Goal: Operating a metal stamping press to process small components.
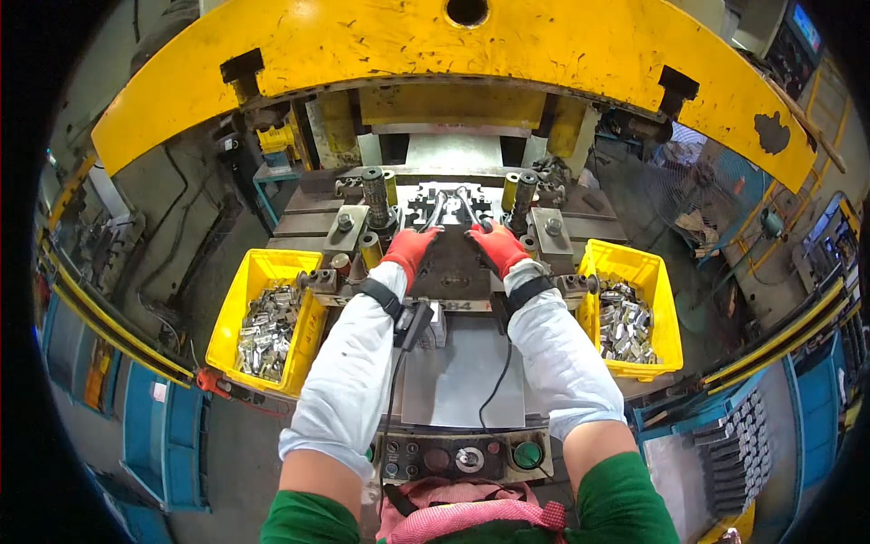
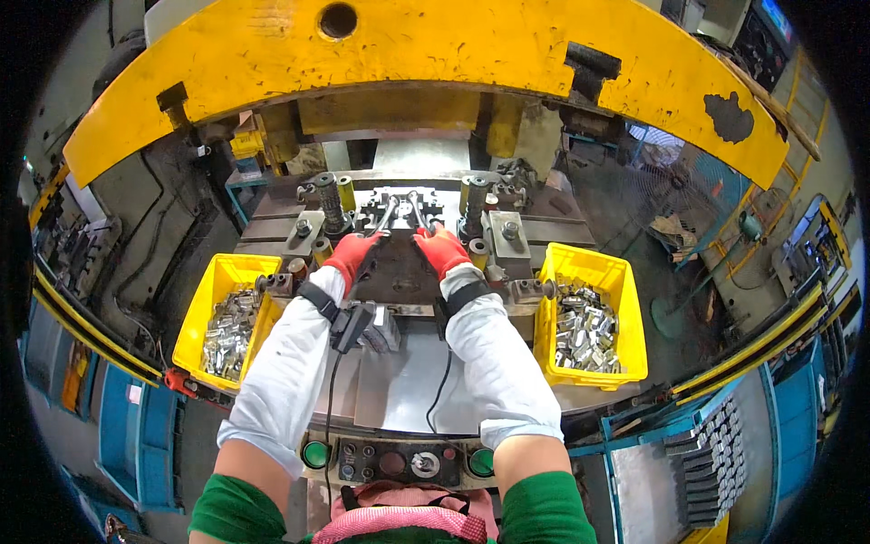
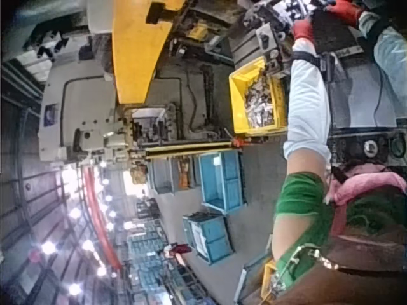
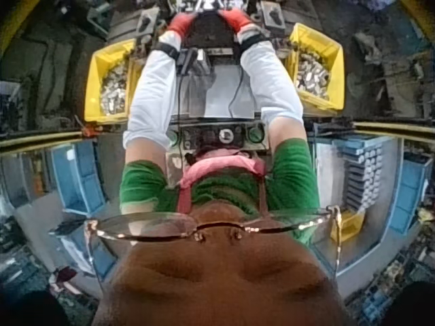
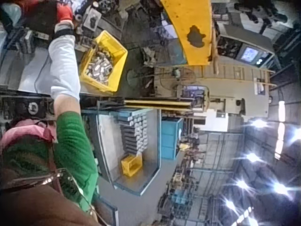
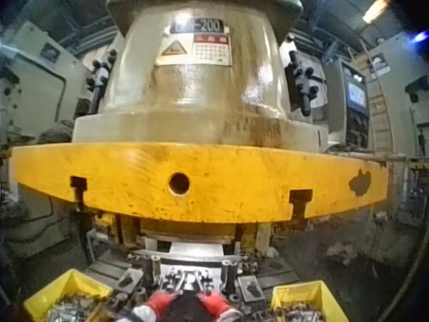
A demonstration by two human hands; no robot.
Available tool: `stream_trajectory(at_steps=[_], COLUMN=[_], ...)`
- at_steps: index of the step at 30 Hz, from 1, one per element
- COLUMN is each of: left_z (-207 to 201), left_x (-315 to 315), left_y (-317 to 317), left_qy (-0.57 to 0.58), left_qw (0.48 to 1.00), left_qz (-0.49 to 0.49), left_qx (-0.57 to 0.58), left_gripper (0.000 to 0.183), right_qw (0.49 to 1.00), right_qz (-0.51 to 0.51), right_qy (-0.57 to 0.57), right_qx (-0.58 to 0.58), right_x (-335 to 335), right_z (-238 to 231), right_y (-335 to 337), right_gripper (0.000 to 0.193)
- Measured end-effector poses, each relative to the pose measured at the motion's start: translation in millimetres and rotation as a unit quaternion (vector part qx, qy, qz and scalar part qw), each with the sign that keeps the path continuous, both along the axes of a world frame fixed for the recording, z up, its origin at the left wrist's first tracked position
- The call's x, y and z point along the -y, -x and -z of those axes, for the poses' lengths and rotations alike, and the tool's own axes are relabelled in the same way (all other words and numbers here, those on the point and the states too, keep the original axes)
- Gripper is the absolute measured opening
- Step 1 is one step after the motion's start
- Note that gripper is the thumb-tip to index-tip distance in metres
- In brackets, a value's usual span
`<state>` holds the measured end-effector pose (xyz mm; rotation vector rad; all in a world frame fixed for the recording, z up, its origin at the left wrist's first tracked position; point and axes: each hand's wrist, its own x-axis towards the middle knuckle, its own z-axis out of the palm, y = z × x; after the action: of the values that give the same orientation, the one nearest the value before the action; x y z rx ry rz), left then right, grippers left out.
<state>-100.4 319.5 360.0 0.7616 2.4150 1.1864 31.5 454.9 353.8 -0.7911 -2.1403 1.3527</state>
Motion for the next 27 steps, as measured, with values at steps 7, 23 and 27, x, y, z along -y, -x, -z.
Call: stream_trajectory(at_steps=[7,23,27], left_z=[-32,139,81], left_x=[106,415,336], left_y=[-79,-70,-120], left_qy=[-0.197,-0.238,-0.357], left_qw=[0.973,0.904,0.879], left_qz=[-0.119,-0.354,-0.306], left_qx=[0.012,0.006,0.076], left_gripper=[0.036,0.017,0.027], right_qw=[0.972,0.947,0.995], right_qz=[0.158,0.31,0.054], right_qy=[0.017,0.038,0.078], right_qx=[-0.172,-0.071,-0.038], right_x=[35,119,162], right_z=[-17,77,28], right_y=[-180,-311,-229], right_gripper=[0.052,0.039,0.048])
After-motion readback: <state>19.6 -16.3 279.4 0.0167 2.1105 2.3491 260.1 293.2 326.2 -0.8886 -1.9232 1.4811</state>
